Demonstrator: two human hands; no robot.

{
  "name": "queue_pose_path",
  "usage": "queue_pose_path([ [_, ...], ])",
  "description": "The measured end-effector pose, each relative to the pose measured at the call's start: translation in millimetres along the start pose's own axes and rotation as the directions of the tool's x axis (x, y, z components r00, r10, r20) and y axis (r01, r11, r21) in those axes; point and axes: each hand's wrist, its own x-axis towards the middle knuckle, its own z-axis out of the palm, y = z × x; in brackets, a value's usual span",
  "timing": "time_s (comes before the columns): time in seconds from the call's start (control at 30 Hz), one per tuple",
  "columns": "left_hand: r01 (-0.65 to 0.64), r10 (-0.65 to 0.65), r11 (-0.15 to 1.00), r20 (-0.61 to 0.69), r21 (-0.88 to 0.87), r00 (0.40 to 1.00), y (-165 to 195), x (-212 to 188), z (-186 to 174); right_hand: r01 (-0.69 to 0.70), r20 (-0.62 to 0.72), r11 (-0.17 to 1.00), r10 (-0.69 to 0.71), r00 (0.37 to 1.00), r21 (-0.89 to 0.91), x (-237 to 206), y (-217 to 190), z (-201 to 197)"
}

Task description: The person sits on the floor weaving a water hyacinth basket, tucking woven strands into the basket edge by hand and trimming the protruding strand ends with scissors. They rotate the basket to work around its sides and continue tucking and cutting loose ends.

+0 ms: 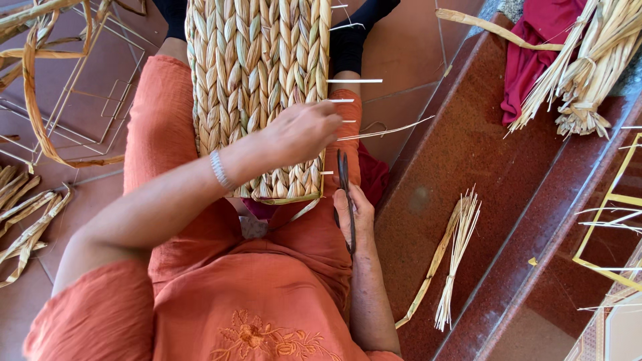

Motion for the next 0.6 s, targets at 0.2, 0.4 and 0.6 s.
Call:
queue_pose_path([
  [0.2, -0.130, -0.021, 0.962, 0.546, 0.238, 0.838, 10, 64, 13, -0.081, 0.072, 0.996, 0.078, 0.994, 0.034, -6, -4, -8],
  [0.4, -0.183, 0.021, 0.955, 0.559, 0.235, 0.829, 14, 75, 15, -0.153, 0.102, 0.985, 0.145, 0.984, 0.077, -7, -12, -1],
  [0.6, 0.084, -0.112, 0.993, 0.521, 0.078, 0.846, 18, 72, 0, -0.015, 0.040, 0.997, 0.018, 0.999, -0.075, -3, -15, -2],
])
